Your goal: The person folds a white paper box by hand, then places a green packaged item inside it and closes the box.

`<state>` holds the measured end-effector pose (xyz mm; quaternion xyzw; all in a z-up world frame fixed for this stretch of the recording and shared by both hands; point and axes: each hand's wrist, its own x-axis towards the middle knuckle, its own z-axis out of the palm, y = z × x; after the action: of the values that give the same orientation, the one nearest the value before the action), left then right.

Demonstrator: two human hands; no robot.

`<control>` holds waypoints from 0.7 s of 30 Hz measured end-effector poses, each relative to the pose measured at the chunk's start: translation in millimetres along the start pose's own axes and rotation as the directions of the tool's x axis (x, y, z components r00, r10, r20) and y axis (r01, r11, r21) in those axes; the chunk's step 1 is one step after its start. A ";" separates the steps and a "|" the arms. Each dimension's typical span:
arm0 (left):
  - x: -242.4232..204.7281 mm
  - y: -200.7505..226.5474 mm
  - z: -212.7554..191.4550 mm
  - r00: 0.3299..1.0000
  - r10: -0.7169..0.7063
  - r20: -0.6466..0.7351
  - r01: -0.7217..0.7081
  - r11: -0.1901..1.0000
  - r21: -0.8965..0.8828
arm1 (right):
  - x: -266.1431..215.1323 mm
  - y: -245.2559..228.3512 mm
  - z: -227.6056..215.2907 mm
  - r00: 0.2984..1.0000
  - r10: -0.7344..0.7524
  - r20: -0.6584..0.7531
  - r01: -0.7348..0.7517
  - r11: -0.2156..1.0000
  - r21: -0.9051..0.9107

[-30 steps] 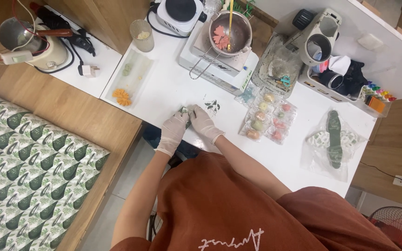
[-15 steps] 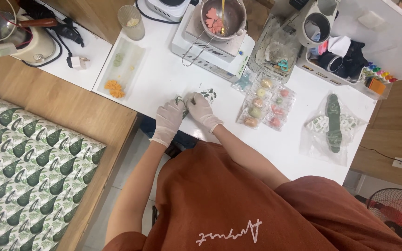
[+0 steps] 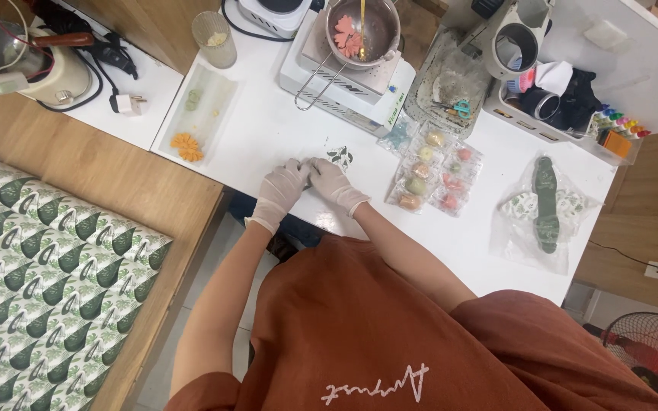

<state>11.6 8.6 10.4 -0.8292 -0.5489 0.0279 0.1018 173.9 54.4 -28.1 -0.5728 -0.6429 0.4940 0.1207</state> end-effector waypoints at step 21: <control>14.1 19.3 45.0 0.966 0.092 0.243 -0.098 0.995 0.010 | 7.7 -11.9 -5.5 0.988 0.080 0.131 -0.040 0.959 -0.281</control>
<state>27.5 20.5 -36.5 -0.8437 -0.5166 0.1399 0.0416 168.1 65.4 -19.4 -0.5671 -0.6950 0.4414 -0.0216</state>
